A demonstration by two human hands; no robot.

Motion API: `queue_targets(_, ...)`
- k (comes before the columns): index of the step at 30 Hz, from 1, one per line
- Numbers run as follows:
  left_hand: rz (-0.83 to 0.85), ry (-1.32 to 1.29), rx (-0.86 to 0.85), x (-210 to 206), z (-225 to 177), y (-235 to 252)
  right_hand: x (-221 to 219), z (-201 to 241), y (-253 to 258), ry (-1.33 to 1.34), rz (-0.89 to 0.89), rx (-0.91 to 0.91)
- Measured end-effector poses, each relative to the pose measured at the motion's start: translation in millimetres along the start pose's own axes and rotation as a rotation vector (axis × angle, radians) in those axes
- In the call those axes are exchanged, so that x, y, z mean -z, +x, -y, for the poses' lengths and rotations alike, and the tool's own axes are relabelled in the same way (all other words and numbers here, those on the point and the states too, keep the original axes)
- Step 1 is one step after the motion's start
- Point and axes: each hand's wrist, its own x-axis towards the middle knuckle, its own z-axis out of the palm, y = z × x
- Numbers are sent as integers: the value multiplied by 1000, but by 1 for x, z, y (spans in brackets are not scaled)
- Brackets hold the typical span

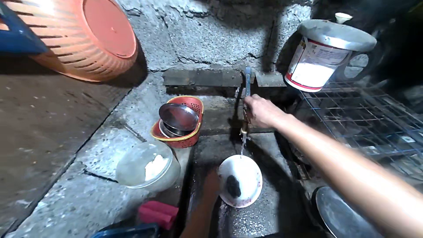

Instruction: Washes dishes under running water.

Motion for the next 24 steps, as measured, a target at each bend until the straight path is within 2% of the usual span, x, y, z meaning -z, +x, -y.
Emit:
queue_targets(3, -28, -13, -3, -6, 9, -5, 5, -3, -1, -312, 114, 257)
queue_targets(6, -26, -23, 18, -9, 12, -8, 2, -1, 2, -427, 78, 290)
queue_targets(8, -21, -36, 34, -12, 15, -9, 0, 5, 1, -391, 51, 214)
queue_targets(12, -28, -116, 75, -15, 17, -13, -12, 19, -1, -103, -2, -97)
queue_targets(14, -4, -207, 101, -16, 21, -17, -26, 23, -8, 45, -115, -185)
queue_targets(16, -13, -412, 106, -22, 25, -21, -79, 22, -32, 155, -328, -145)
queue_targets(17, -26, -553, 102, -24, 23, -25, -120, 21, -47, 214, -345, -119)
queue_targets(18, -22, -688, 108, -26, 20, -29, -167, 18, -61, 279, -255, -110)
queue_targets(20, -13, -882, 143, -32, 20, -38, -256, 8, -84, 403, 89, -151)
queue_targets(21, -5, -951, 166, -34, 20, -42, -292, 1, -90, 445, 207, -169)
queue_targets(22, 13, -1017, 188, -34, 19, -45, -317, -6, -91, 479, 269, -158)
queue_targets(24, 65, -1161, 188, -33, 14, -49, -341, -14, -91, 533, 261, -62)
